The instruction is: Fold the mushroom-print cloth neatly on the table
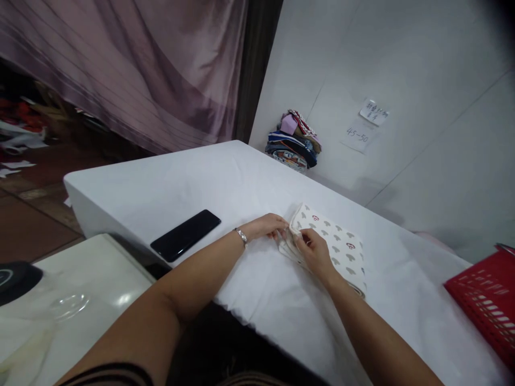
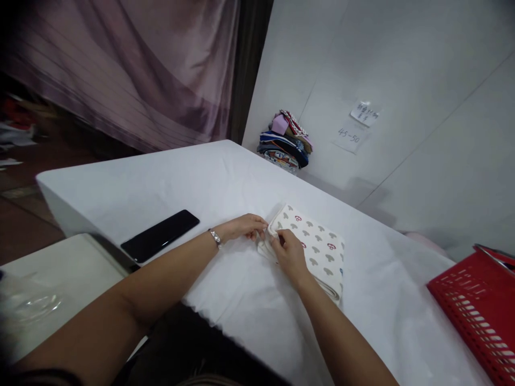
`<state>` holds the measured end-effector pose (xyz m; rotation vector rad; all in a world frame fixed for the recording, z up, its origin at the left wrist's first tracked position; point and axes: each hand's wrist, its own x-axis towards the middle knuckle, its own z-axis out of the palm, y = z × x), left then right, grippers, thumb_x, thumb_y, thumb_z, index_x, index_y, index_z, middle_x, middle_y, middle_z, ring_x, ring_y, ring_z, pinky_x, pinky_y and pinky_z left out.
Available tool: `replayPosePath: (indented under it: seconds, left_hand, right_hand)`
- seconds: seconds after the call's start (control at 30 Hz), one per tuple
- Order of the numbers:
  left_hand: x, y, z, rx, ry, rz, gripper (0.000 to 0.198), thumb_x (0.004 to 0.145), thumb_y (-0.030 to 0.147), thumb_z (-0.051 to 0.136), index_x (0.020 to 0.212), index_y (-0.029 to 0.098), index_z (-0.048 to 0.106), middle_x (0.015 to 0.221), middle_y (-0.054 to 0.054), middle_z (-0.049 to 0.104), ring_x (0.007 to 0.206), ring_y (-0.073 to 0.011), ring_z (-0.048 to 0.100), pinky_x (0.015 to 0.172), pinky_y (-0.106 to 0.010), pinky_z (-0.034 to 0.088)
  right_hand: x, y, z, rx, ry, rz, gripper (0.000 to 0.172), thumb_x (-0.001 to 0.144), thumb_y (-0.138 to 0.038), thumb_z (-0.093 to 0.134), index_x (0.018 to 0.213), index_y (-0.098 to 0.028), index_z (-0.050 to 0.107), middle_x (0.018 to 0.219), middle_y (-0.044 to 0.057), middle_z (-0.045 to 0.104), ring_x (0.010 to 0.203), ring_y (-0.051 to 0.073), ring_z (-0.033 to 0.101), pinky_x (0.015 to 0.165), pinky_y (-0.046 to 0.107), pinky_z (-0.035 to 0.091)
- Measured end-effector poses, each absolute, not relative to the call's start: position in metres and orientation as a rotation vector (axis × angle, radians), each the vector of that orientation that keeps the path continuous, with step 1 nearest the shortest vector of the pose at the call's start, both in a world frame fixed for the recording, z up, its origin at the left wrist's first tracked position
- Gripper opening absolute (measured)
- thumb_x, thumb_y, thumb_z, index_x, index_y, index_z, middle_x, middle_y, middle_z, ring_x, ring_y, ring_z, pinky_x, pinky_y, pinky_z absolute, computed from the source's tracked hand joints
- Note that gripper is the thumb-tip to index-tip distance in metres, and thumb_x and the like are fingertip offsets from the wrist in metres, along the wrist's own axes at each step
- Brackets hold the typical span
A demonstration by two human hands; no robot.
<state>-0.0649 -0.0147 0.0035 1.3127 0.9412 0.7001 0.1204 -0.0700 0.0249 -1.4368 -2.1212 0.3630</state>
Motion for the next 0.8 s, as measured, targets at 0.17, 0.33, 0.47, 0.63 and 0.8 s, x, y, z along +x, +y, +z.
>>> replayPosePath:
  seconds: [0.17, 0.33, 0.47, 0.63, 0.8]
  left_hand:
    - [-0.062, -0.015, -0.001, 1.343, 1.032, 0.642, 0.022, 0.069, 0.036, 0.061, 0.074, 0.015, 0.062, 0.064, -0.001, 0.065, 0.047, -0.0089, 0.053, 0.045, -0.020, 0.032]
    - [-0.056, -0.022, 0.007, 1.246, 0.951, 0.669, 0.043, 0.071, 0.057, 0.056, 0.070, 0.014, 0.059, 0.067, -0.003, 0.065, 0.047, -0.0084, 0.052, 0.045, -0.021, 0.031]
    - [-0.054, -0.025, 0.010, 1.205, 0.987, 0.701, 0.054, 0.066, 0.067, 0.055, 0.070, 0.013, 0.059, 0.063, -0.004, 0.064, 0.047, -0.0101, 0.053, 0.044, -0.022, 0.031]
    - [-0.047, -0.030, 0.013, 1.268, 1.130, 0.758, 0.047, 0.065, 0.059, 0.062, 0.073, 0.013, 0.058, 0.053, 0.000, 0.059, 0.048, -0.0137, 0.056, 0.044, -0.023, 0.036]
    - [-0.040, -0.033, 0.009, 1.258, 1.205, 0.770, 0.023, 0.069, 0.035, 0.062, 0.062, 0.016, 0.052, 0.046, 0.004, 0.051, 0.042, -0.0108, 0.049, 0.043, -0.022, 0.037]
  right_hand:
    - [0.120, -0.074, 0.027, -1.391, -2.195, 0.245, 0.018, 0.086, -0.034, 0.044, 0.087, -0.020, 0.055, 0.077, 0.002, 0.058, 0.068, 0.015, 0.051, 0.062, 0.025, 0.036]
    - [0.113, -0.079, 0.033, -1.387, -2.386, -0.030, 0.015, 0.089, -0.028, 0.041, 0.091, -0.021, 0.054, 0.088, 0.004, 0.059, 0.079, 0.017, 0.055, 0.062, 0.025, 0.035]
    - [0.105, -0.077, 0.031, -1.422, -2.508, -0.170, 0.015, 0.090, -0.026, 0.041, 0.088, -0.021, 0.055, 0.089, 0.005, 0.060, 0.080, 0.018, 0.056, 0.060, 0.025, 0.035]
    - [0.098, -0.072, 0.023, -1.357, -2.576, -0.269, 0.015, 0.088, -0.021, 0.041, 0.090, -0.018, 0.056, 0.088, 0.008, 0.061, 0.080, 0.020, 0.056, 0.063, 0.028, 0.038]
    - [0.096, -0.075, 0.022, -1.295, -2.638, -0.262, 0.019, 0.086, -0.017, 0.041, 0.092, -0.017, 0.060, 0.095, 0.010, 0.062, 0.083, 0.021, 0.056, 0.069, 0.031, 0.041]
